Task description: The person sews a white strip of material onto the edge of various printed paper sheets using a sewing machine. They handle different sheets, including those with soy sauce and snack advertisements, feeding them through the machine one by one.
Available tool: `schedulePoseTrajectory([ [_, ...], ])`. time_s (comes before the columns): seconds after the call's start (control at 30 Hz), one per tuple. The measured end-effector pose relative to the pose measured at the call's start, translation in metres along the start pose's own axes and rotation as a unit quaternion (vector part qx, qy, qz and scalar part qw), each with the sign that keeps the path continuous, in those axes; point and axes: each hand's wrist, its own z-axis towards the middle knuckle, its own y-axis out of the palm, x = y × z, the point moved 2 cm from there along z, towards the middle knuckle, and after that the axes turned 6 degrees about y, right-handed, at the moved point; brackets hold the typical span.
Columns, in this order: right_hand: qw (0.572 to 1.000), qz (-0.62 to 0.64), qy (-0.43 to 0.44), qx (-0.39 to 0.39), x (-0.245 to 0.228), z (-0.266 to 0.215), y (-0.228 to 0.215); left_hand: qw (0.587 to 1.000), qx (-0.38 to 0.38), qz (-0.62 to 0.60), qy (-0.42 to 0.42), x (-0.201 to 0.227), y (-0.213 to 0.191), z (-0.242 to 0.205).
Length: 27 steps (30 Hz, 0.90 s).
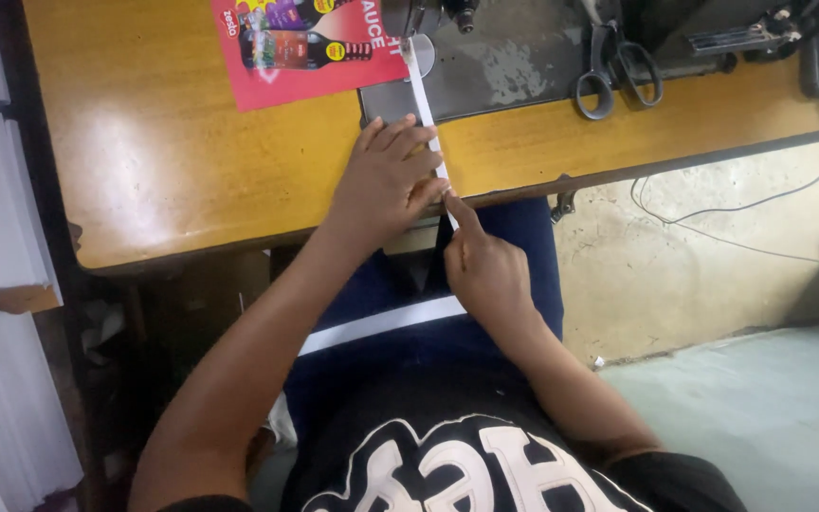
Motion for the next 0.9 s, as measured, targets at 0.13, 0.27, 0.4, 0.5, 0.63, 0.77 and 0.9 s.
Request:
schedulePoseTrajectory([
  [0.13,1.0,0.004,-0.004,-0.003,0.001,-0.001,0.005,0.998,0.019,0.013,-0.05,0.004,0.016,0.004],
  [0.27,1.0,-0.004,0.012,-0.008,0.002,-0.002,0.007,0.995,0.056,0.068,-0.045,0.009,0.018,0.002],
  [0.4,1.0,-0.008,0.009,-0.011,0.003,-0.001,0.003,0.994,0.073,0.07,-0.045,0.01,0.017,0.003],
  [0.5,1.0,-0.022,0.006,-0.006,0.001,-0.002,0.005,0.993,0.073,0.078,-0.055,0.012,0.021,0.001],
  [0.63,1.0,-0.023,0.005,0.0,-0.005,-0.003,0.001,0.994,0.056,0.071,-0.066,0.014,0.017,0.0],
  [0.77,0.999,0.012,0.01,-0.038,-0.017,-0.007,-0.005,0.995,0.045,0.061,-0.064,0.013,0.012,-0.008],
  [0.9,0.999,-0.003,0.005,-0.045,-0.013,-0.008,-0.004,0.995,0.052,0.065,-0.057,0.017,0.01,-0.009],
])
